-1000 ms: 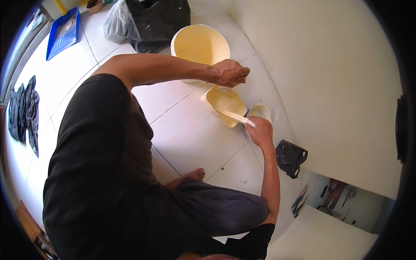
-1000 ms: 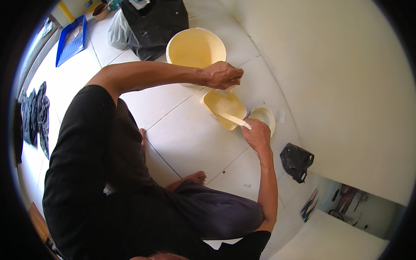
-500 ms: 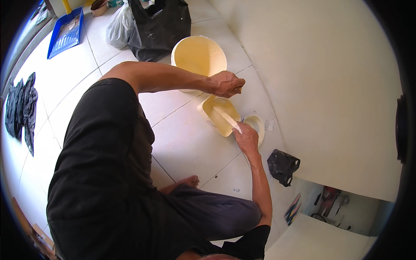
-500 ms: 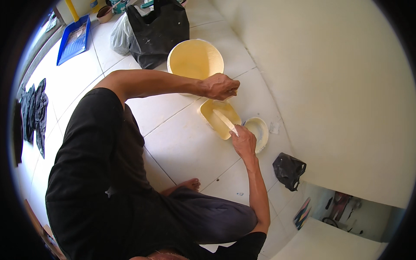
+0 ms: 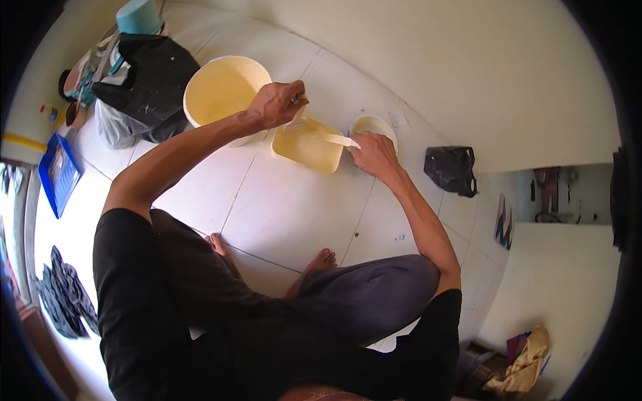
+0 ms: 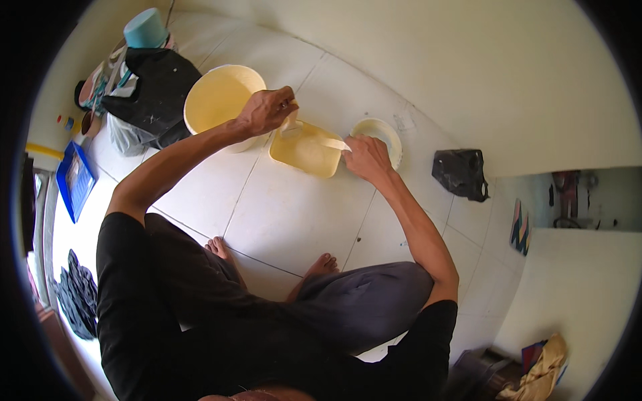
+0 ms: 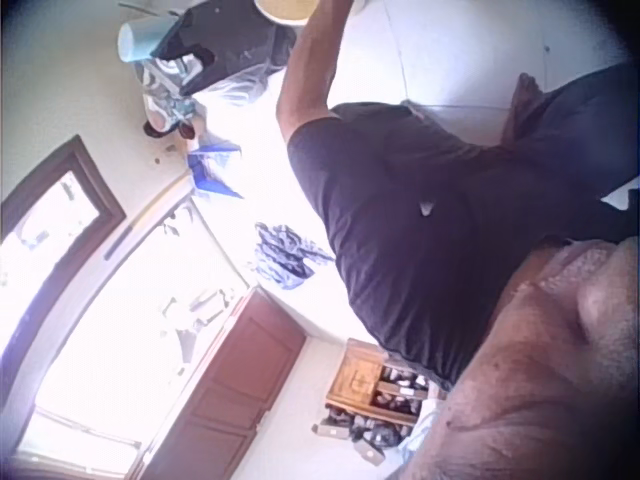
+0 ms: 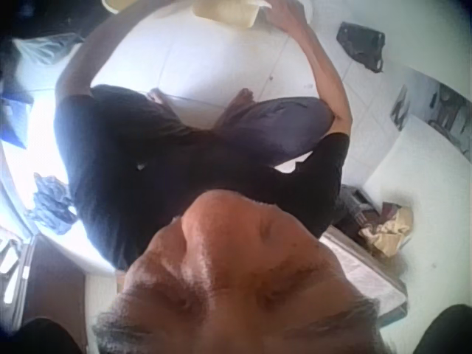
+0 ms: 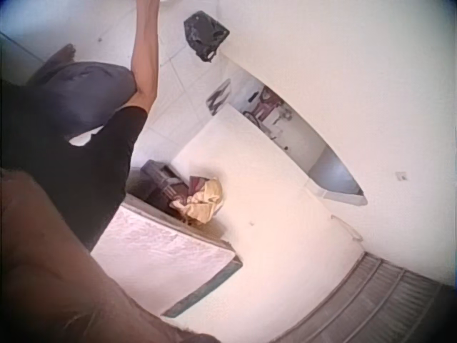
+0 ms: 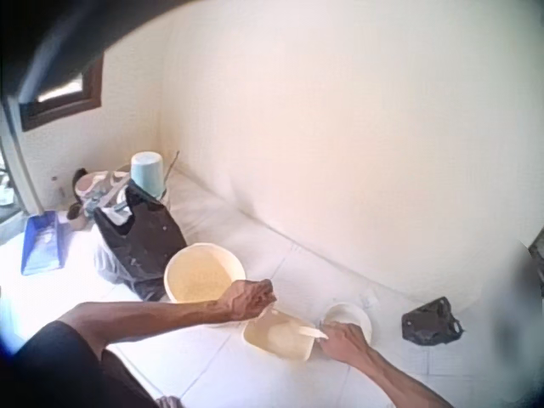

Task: The person sits on the floor and mixes paint in a bucket using a wooden stick and a paint brush, then transfers some of the paint into a smaller plastic container.

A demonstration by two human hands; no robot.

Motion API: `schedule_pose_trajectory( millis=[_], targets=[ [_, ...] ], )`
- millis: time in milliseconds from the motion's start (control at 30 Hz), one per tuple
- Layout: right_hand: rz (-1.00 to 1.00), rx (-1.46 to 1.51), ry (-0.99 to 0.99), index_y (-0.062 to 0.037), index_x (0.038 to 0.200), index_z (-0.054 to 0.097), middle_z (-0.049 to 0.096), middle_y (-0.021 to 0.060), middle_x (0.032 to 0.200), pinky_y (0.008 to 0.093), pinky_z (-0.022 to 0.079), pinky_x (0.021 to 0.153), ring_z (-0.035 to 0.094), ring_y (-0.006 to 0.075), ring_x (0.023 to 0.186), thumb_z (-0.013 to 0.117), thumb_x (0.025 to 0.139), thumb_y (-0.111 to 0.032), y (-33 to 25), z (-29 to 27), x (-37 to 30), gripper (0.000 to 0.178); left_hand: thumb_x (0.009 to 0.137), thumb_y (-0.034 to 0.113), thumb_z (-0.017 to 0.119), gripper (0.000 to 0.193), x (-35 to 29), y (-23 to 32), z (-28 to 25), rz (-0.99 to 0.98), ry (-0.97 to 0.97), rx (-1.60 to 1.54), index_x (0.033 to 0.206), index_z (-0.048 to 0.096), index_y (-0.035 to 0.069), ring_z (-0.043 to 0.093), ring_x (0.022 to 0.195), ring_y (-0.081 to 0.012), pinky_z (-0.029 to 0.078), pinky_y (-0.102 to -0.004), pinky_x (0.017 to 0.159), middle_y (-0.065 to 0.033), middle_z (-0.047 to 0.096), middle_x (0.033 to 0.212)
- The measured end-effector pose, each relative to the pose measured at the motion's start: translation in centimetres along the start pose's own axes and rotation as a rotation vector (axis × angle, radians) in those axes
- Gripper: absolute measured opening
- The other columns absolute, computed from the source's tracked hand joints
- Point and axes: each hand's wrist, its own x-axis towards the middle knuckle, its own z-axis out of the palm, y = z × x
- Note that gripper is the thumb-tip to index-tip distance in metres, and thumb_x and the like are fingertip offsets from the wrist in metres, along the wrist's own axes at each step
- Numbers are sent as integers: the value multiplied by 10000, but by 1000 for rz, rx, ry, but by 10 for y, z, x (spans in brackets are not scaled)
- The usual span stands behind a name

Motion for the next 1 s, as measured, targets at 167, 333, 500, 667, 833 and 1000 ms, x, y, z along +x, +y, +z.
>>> schedule_pose_trajectory(
  millis=[167, 333, 500, 667, 833, 1000],
  targets=[
    [12, -51, 0, 40, 613, 566, 562, 227, 621, 492, 459, 562, 554, 420, 575, 634, 708, -79, 8, 5, -7, 167, 926, 161, 691, 192, 1, 5, -1, 61, 37, 13, 920, 556, 25, 595, 573, -306, 489, -382, 567, -153, 637, 697],
    [-8, -68, -124, 52, 523, 437, 443, 262, 549, 491, 388, 501, 423, 419, 490, 561, 526, -65, 1, -6, -5, 171, 929, 164, 688, 197, 0, 3, -4, 69, 32, 4, 914, 551, 23, 587, 570, -302, 488, -381, 571, -150, 630, 691],
    [13, -8, -132, 46, 527, 415, 429, 265, 547, 487, 384, 502, 405, 420, 492, 571, 533, -80, -7, -8, -1, 201, 933, 170, 686, 205, 2, 6, -5, 95, 34, -50, 917, 548, 19, 590, 583, -304, 490, -384, 579, -146, 633, 700],
    [64, 14, -60, 39, 532, 417, 460, 256, 561, 487, 406, 520, 449, 413, 514, 605, 590, -102, -11, -5, 8, 243, 941, 184, 689, 207, 2, 6, -7, 56, 28, 9, 947, 572, 14, 606, 602, -294, 496, -386, 592, -142, 665, 743],
    [-18, 64, 29, 20, 665, 542, 610, 212, 705, 494, 481, 596, 597, 403, 642, 654, 823, -138, -14, 22, 7, 250, 927, 197, 697, 208, 7, 19, -13, -73, 9, 16, 932, 587, 20, 662, 665, -337, 525, -401, 619, -152, 691, 758],
    [-58, 116, -64, 11, 793, 616, 660, 190, 811, 491, 516, 665, 643, 397, 741, 677, 869, -172, -30, 40, 0, 207, 959, 191, 686, 210, 7, 14, -15, -106, 2, 53, 970, 584, 8, 713, 699, -281, 556, -352, 649, -153, 724, 795]
  ],
)
